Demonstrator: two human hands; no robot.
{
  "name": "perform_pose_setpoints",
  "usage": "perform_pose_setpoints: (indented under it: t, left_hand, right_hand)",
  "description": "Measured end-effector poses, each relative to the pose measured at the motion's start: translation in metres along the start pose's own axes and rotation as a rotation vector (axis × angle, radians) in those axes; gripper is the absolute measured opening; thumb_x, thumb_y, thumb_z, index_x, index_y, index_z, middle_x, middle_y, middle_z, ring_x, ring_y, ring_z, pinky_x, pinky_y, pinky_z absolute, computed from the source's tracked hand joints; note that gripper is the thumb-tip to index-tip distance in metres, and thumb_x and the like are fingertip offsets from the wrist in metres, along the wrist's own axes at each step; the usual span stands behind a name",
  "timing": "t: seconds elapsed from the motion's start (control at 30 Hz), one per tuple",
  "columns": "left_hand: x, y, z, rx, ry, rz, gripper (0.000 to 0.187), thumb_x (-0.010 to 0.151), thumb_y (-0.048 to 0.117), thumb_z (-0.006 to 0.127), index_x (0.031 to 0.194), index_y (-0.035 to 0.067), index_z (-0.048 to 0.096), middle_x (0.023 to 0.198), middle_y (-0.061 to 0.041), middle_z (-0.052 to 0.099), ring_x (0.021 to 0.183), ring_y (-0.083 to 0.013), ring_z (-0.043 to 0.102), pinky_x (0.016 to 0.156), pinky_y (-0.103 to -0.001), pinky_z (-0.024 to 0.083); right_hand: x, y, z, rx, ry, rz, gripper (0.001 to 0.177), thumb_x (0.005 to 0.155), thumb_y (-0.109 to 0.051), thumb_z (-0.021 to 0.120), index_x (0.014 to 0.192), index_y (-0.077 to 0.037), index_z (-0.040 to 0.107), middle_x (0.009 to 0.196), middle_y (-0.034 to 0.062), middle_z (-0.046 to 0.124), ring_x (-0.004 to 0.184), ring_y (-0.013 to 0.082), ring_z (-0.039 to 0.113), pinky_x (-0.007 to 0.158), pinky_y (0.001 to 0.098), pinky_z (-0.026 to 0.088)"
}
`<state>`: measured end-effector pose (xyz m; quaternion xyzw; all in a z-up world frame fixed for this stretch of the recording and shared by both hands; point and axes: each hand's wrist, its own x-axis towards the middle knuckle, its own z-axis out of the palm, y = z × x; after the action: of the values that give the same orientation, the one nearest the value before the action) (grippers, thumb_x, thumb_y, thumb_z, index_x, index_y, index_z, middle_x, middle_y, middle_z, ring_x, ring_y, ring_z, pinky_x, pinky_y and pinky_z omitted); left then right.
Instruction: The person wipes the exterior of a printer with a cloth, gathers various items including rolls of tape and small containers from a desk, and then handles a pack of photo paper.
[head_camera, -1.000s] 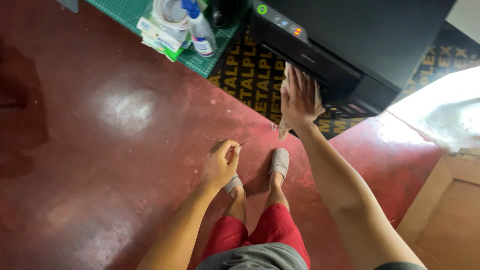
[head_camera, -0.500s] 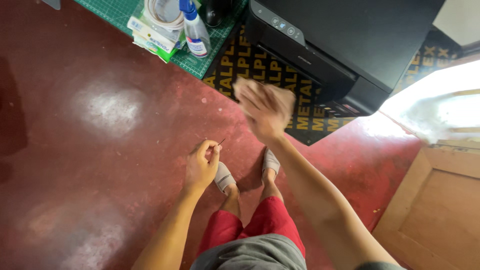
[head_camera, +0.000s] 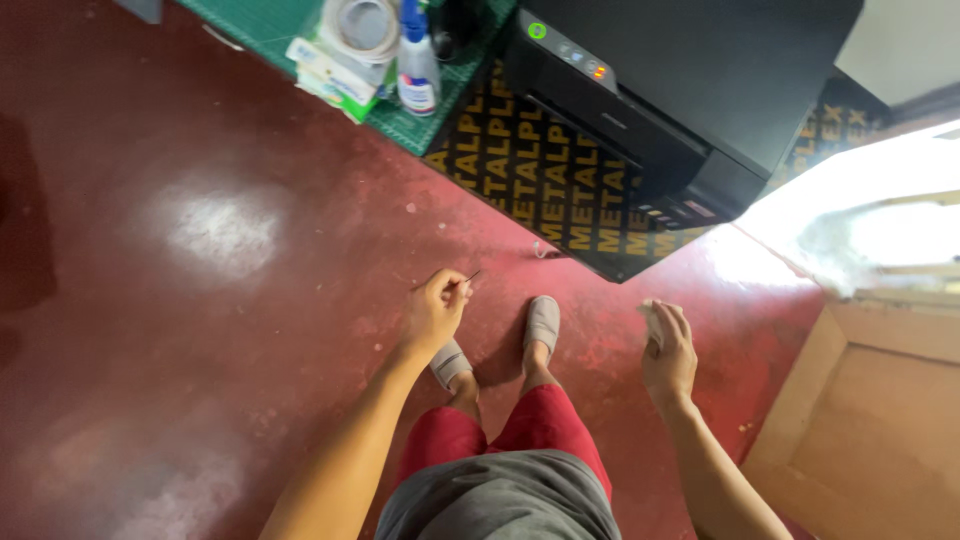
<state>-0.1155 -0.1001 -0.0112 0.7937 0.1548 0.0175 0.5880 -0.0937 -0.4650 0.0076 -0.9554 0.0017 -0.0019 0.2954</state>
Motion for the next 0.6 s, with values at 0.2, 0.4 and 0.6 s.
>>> perform_pose_setpoints:
  t: [0.2,0.4,0.6]
  left_hand:
    - [0.001,0.029,-0.005,-0.136,0.029,-0.081,0.012,0.098,0.014,0.067,0.101,0.002,0.07,0.075,-0.006,0.075,0.064,-0.0124,0.072,0.057,-0.029,0.057]
    - [-0.004,0.079,-0.009,-0.413,-0.03,-0.299,0.016,0.096,0.016,0.064,0.104,0.002,0.068,0.065,-0.004,0.068,0.046,-0.0123,0.059,0.043,-0.03,0.045]
    - [-0.006,0.079,0.013,-0.227,-0.02,0.004,0.022,0.098,0.019,0.074,0.089,-0.001,0.071,0.064,-0.005,0.062,0.054,-0.0075,0.052,0.049,-0.027,0.041]
  right_hand:
    - [0.05,-0.101,0.026,0.686,-0.007,-0.052,0.044,0.103,-0.018,0.064,0.142,0.0,0.054,0.133,0.0112,0.065,0.126,0.0173,0.059,0.108,0.0309,0.046]
    - [0.124,-0.149,0.044,1.182,-0.056,0.08,0.051,0.106,-0.025,0.057,0.151,-0.005,0.043,0.138,0.0035,0.06,0.122,0.014,0.059,0.101,0.0275,0.048]
    - [0.088,-0.111,0.044,0.99,-0.005,0.322,0.04,0.108,-0.026,0.059,0.14,-0.003,0.061,0.115,0.0069,0.065,0.098,0.015,0.062,0.082,0.031,0.053]
